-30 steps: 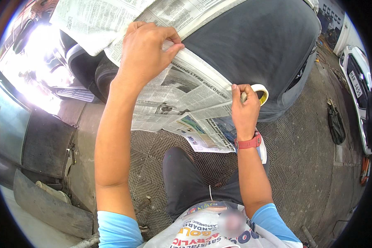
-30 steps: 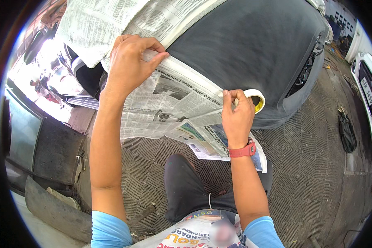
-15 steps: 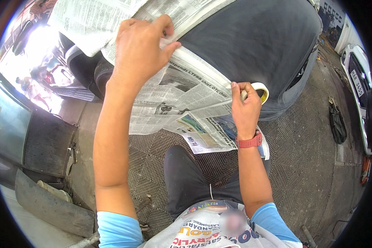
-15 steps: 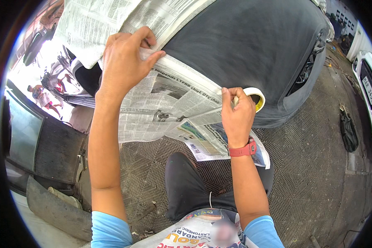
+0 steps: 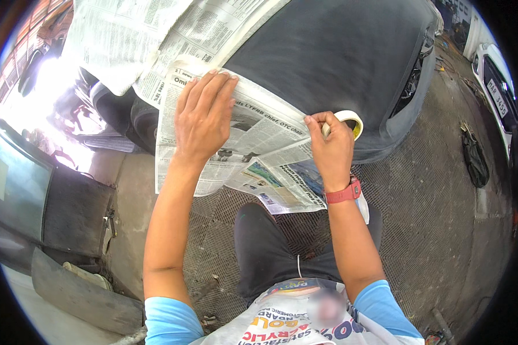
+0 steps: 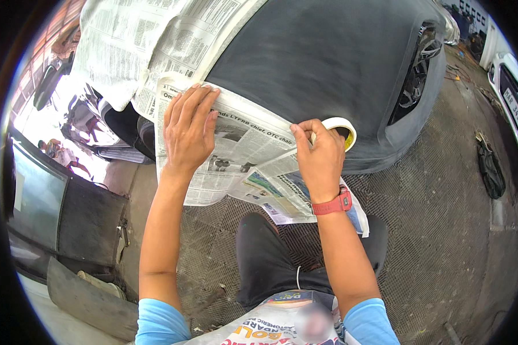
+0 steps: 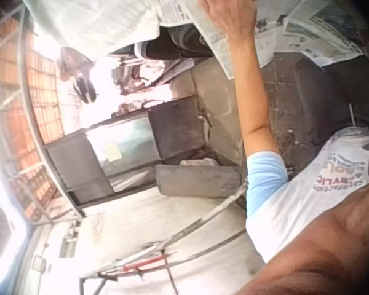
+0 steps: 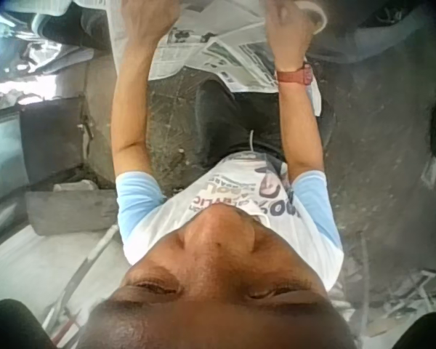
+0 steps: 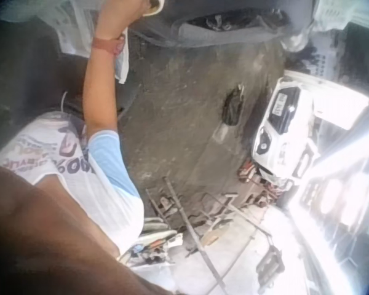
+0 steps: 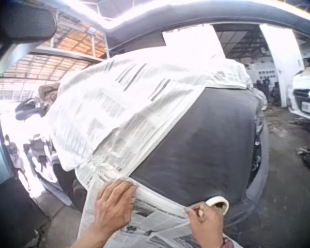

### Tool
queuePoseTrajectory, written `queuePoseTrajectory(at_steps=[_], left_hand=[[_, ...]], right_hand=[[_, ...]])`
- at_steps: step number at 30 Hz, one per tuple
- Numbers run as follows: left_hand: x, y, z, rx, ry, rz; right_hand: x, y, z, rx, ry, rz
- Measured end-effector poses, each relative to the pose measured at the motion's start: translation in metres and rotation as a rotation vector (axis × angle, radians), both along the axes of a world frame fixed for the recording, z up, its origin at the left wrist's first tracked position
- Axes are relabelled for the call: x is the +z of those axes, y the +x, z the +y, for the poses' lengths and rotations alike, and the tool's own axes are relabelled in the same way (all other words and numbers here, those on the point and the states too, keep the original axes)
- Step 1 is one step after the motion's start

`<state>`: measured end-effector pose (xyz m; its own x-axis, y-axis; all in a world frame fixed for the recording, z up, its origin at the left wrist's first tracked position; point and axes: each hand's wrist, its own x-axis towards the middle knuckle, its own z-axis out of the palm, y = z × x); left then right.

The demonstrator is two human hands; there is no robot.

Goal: The person covers the hood of a dark-colored car with newspaper sheets, securing them with masking tape. They meticulously smooth the paper and apply tape to the edges to ensure the surface is fully masked.

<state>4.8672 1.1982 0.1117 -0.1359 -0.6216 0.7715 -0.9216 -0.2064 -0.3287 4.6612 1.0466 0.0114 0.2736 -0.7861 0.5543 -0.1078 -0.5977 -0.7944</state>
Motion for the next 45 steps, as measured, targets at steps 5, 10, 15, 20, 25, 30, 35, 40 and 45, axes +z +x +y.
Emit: queuePoseTrajectory(at_steps=[5, 10, 15, 20, 25, 30, 35, 40, 45], left_hand=[[-0.004, -0.005, -0.003, 0.119, 0.021, -0.073], [-0.003, -0.007, -0.004, 0.157, 0.046, -0.097], [-0.004, -0.011, -0.005, 0.174, 0.074, -0.094], [-0.013, -0.022, -0.01, 0.205, 0.111, -0.128], [-0.034, -0.033, -0.021, 0.173, 0.164, -0.147], [-0.038, -0.037, -0.024, 0.2, 0.167, -0.174], [-0.038, -0.034, -0.026, 0.199, 0.152, -0.183], [-0.038, -0.037, -0.03, 0.228, 0.151, -0.184], [-0.034, -0.04, -0.03, 0.223, 0.144, -0.185]], right_hand=[[-0.007, -0.013, 0.005, -0.018, -0.08, 0.039], [-0.009, -0.006, 0.002, -0.101, -0.222, 0.01], [-0.011, 0.003, -0.008, -0.16, -0.227, 0.032], [-0.012, 0.004, -0.009, -0.171, -0.23, 0.023], [-0.012, 0.003, -0.008, -0.147, -0.213, 0.026], [-0.018, -0.026, 0.005, 0.004, 0.015, -0.036], [-0.032, -0.062, 0.016, -0.049, 0.081, -0.027], [-0.057, -0.074, 0.006, 0.086, 0.021, -0.02], [-0.064, -0.068, -0.001, 0.008, 0.013, -0.03]])
